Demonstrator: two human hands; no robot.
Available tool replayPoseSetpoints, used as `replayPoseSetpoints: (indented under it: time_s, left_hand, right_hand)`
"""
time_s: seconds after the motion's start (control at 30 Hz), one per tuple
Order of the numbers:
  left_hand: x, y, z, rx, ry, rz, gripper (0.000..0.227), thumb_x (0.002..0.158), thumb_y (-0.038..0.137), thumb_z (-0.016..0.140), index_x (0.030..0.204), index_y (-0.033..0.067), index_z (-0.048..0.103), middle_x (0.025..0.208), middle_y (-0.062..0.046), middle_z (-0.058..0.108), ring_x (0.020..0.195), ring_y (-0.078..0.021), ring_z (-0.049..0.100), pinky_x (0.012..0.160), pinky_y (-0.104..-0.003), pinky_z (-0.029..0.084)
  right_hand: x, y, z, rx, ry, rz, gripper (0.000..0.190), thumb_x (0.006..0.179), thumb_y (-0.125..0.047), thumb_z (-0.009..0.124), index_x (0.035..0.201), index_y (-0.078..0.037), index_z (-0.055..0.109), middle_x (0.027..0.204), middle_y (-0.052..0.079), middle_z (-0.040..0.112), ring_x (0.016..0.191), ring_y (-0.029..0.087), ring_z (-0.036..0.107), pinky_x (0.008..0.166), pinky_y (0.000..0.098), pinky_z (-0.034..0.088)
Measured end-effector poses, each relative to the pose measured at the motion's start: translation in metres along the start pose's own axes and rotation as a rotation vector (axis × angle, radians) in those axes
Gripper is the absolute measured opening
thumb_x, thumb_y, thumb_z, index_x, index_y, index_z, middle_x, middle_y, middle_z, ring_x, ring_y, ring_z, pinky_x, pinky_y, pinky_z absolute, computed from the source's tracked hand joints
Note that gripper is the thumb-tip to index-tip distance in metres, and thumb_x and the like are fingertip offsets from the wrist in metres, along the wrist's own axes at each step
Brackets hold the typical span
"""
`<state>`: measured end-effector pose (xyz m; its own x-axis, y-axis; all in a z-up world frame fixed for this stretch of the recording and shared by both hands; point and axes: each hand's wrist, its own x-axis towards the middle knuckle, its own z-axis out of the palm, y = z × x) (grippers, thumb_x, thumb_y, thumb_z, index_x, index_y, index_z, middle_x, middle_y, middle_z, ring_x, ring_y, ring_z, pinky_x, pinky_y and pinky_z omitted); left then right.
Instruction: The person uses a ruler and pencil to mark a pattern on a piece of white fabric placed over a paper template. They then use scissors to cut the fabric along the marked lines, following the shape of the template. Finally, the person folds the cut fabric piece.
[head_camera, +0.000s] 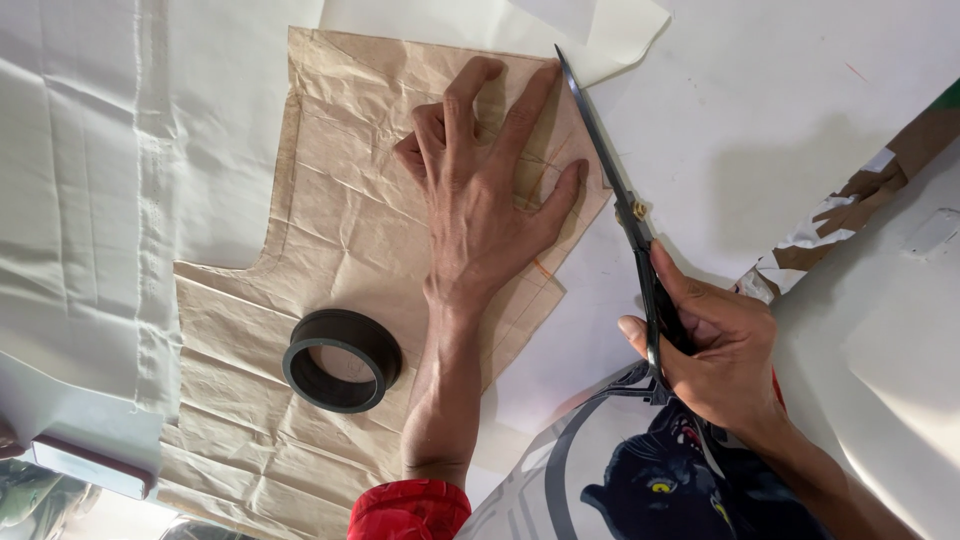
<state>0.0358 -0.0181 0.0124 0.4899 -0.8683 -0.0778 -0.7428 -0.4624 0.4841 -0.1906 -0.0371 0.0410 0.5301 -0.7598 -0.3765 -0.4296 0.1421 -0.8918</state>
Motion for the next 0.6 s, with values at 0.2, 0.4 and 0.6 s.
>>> replayPoseSetpoints:
  time_s: [0.2, 0.4, 0.6]
  left_hand:
    - [0.000, -0.001, 0.001, -0.007, 0.004, 0.006, 0.061, 0.090, 0.051, 0.074, 0.145, 0.0314, 0.056, 0.142, -0.002, 0.047, 0.115, -0.0265, 0.048, 0.097, -0.043, 0.035]
    - [-0.003, 0.000, 0.000, -0.042, 0.030, -0.013, 0.068, 0.086, 0.050, 0.078, 0.141, 0.0183, 0.053, 0.148, 0.000, 0.046, 0.116, -0.0304, 0.048, 0.094, -0.044, 0.038]
    - [-0.011, 0.006, 0.007, 0.023, 0.101, -0.037, 0.068, 0.087, 0.048, 0.078, 0.145, 0.0200, 0.054, 0.150, 0.001, 0.051, 0.132, -0.0297, 0.049, 0.106, -0.047, 0.036]
  right_hand:
    - [-0.001, 0.000, 0.001, 0.014, 0.011, 0.034, 0.063, 0.082, 0.008, 0.076, 0.142, 0.000, 0.058, 0.069, -0.006, 0.023, 0.058, 0.006, 0.020, 0.053, 0.0234, 0.020]
    - [0.000, 0.009, -0.018, 0.247, -0.073, 0.109, 0.068, 0.084, 0.011, 0.070, 0.148, 0.001, 0.051, 0.072, 0.000, 0.046, 0.061, 0.008, 0.034, 0.053, 0.0242, 0.030]
    - [0.005, 0.013, -0.039, 0.317, -0.185, 0.125, 0.063, 0.090, -0.001, 0.067, 0.150, -0.008, 0.048, 0.066, -0.002, 0.052, 0.044, 0.006, 0.029, 0.031, 0.0172, 0.029]
